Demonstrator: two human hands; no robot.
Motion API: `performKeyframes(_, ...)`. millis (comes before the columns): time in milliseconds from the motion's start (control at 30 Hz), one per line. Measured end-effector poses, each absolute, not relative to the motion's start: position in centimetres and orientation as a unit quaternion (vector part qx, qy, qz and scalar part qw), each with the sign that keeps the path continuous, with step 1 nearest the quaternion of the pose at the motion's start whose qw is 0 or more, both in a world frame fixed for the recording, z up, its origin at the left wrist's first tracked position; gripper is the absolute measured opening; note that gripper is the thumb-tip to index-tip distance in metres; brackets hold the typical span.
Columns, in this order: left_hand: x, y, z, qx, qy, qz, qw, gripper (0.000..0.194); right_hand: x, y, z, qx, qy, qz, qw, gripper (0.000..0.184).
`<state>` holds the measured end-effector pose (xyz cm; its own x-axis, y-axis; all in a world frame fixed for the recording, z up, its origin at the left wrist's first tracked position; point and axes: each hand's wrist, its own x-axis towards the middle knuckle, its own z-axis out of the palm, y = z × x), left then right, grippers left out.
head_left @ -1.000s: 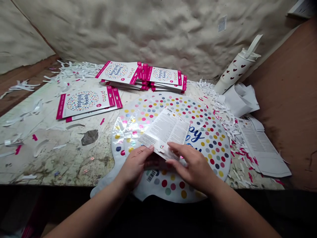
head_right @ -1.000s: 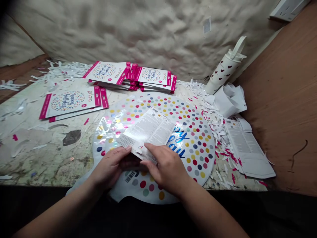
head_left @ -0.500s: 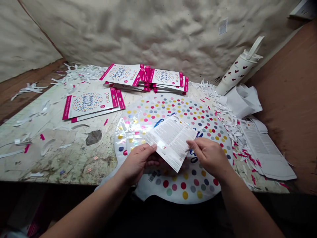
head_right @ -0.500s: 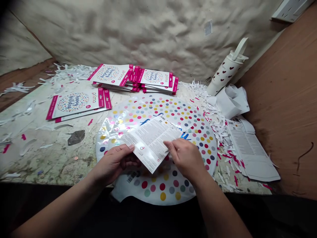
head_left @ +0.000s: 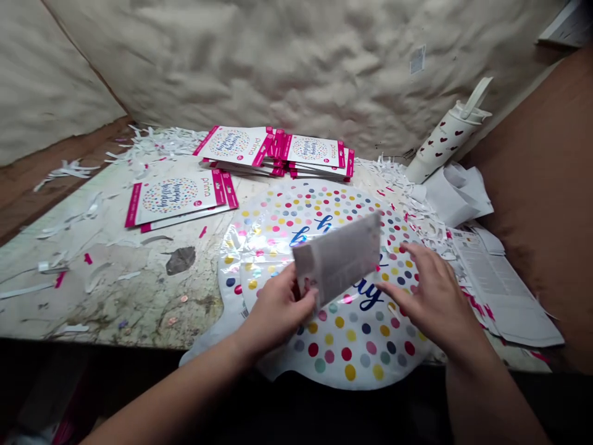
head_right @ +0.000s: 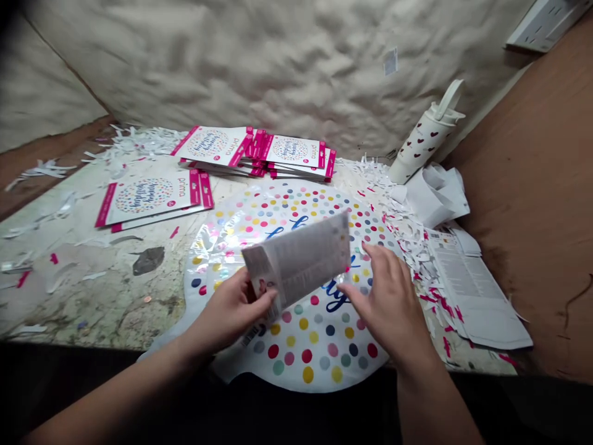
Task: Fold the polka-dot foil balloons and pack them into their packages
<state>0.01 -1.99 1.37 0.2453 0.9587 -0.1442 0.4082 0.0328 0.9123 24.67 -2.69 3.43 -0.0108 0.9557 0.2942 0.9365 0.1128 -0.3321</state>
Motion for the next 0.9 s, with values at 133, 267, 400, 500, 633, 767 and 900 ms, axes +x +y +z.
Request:
performKeyframes(133, -0.6, -1.9, 5.2, 0.814, 0.409, 0.309, 0.273, 0.042, 22.6, -2.5, 5.7, -0.461, -0.790, 0.082, 0.396, 0.044)
performKeyframes(267, -2.5, -1.1, 6.9, 0.742, 0.378, 0.517, 0.198, 0.076, 19.5, -2.0, 6.3, -0.398, -0.615, 0.281, 0.620, 0.019)
performKeyframes(400, -7.0, -0.3, 6.3, 0.817, 0.365, 0.432, 0.112, 0.036, 18.2, -1.0, 4.7, -0.411, -0.562, 0.364, 0.618, 0.033)
performKeyframes(500, -12.1, 1.4, 6.1, 0.773, 0.491, 0.380, -0.130, 0.039, 19.4, -0.9, 3.0, -0.469, -0.608, 0.297, 0.567, 0.043)
performKeyframes(633, -17.9, 6.3, 4.7, 0.722, 0.676, 0.116, -0.092, 0.043, 21.5, -2.5, 0.8, -0.539, -0.718, 0.220, 0.381, 0.026)
performKeyframes(767, -19.1, 11.0, 2.4, 0.720, 0.693, 0.032, -0.016, 0.043, 21.8, -5.5, -0.6, -0.451, -0.851, 0.199, 0.179, 0.033)
performKeyframes(900, -14.9, 9.6, 2.8, 0.760, 0.648, 0.046, 0.005, 0.049, 21.9, -8.3, -0.9, -0.368, -0.912, 0.173, 0.048, 0.065)
